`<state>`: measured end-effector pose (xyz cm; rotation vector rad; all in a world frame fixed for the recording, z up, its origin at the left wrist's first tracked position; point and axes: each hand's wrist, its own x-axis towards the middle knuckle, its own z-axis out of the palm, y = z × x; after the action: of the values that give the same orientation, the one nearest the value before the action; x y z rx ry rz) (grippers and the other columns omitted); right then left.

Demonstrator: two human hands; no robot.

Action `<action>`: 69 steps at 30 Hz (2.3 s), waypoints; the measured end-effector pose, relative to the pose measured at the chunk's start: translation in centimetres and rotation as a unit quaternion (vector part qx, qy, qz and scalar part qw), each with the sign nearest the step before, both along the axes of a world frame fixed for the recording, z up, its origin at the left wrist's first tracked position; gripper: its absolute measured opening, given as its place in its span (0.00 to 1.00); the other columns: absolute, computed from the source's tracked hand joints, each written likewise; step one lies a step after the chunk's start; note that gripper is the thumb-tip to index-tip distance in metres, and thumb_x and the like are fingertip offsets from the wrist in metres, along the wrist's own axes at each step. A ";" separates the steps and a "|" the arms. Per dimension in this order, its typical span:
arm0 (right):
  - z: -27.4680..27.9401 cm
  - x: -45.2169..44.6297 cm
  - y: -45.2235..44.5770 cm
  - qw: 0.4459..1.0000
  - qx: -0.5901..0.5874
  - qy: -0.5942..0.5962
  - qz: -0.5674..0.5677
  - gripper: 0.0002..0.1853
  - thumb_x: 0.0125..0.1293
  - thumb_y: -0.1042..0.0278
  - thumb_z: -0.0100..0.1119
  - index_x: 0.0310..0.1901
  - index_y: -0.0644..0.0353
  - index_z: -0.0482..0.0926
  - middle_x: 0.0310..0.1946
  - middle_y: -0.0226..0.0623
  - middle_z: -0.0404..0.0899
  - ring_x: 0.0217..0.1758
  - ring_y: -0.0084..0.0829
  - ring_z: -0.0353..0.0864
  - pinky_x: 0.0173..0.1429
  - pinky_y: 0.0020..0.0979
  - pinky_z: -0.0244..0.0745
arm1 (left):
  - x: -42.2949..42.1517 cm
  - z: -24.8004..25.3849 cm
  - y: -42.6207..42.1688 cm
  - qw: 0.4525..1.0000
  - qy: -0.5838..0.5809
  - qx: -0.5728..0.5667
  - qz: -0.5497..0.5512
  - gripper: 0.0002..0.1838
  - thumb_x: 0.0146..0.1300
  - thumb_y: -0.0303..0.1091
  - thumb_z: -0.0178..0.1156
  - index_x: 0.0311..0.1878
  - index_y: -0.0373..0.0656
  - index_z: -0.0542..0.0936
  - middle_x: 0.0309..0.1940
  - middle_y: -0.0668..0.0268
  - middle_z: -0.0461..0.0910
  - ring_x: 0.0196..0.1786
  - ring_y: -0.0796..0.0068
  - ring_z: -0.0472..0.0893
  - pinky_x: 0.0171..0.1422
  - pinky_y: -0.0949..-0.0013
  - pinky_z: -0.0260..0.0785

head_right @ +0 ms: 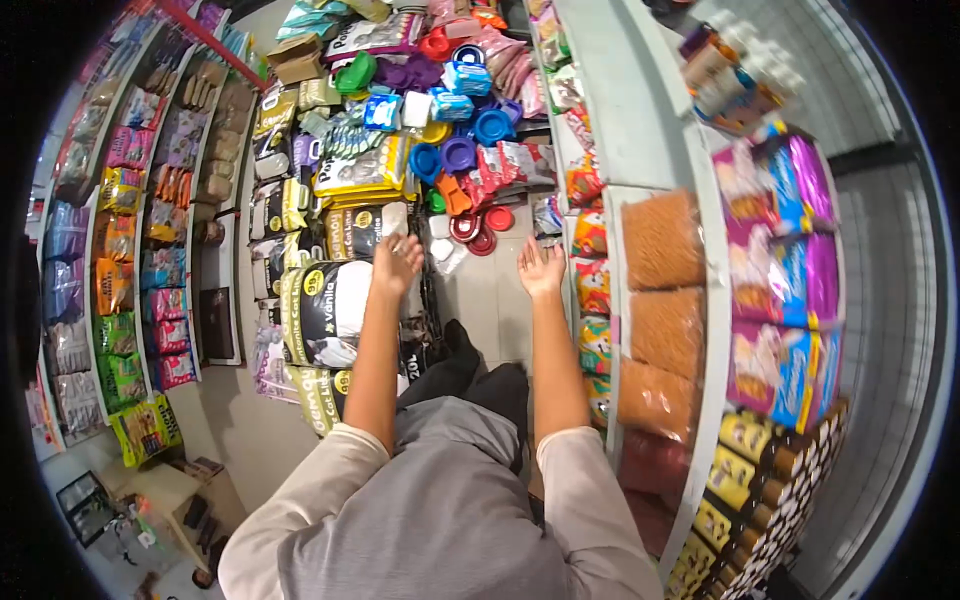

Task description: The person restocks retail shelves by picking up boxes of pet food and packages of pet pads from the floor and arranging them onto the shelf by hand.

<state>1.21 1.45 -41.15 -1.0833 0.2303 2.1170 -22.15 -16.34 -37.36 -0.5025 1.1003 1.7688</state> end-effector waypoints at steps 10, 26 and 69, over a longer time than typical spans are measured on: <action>-6.3 -7.3 5.6 0.987 0.009 -0.117 0.112 0.29 0.67 0.47 0.53 0.64 0.51 0.62 0.58 0.38 0.76 0.53 0.33 0.77 0.56 0.36 0.73 | -2.7 -8.8 -3.0 0.989 -0.110 -0.080 0.063 0.17 0.66 0.49 0.55 0.50 0.51 0.70 0.44 0.64 0.77 0.40 0.68 0.78 0.48 0.62 0.73; -43.9 -23.1 11.1 0.378 0.322 -0.357 0.791 0.21 0.61 0.50 0.54 0.46 0.59 0.82 0.44 0.51 0.83 0.50 0.42 0.83 0.56 0.41 0.75 | -8.0 -32.3 10.2 0.944 -0.143 -0.236 -0.179 0.25 0.69 0.47 0.52 0.65 0.46 0.65 0.51 0.60 0.77 0.49 0.63 0.78 0.53 0.61 0.72; -52.0 -11.9 8.3 0.513 0.324 -0.401 0.687 0.21 0.68 0.58 0.56 0.58 0.60 0.73 0.53 0.48 0.75 0.53 0.42 0.78 0.56 0.36 0.74 | -2.5 -59.6 10.3 0.916 -0.029 -0.399 -0.015 0.32 0.47 0.29 0.76 0.56 0.34 0.73 0.51 0.63 0.77 0.47 0.68 0.78 0.53 0.63 0.72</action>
<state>-10.73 9.76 -93.16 -1.7767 -2.3886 1.9418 -24.68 -6.06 -96.99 -1.0054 1.7656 1.2026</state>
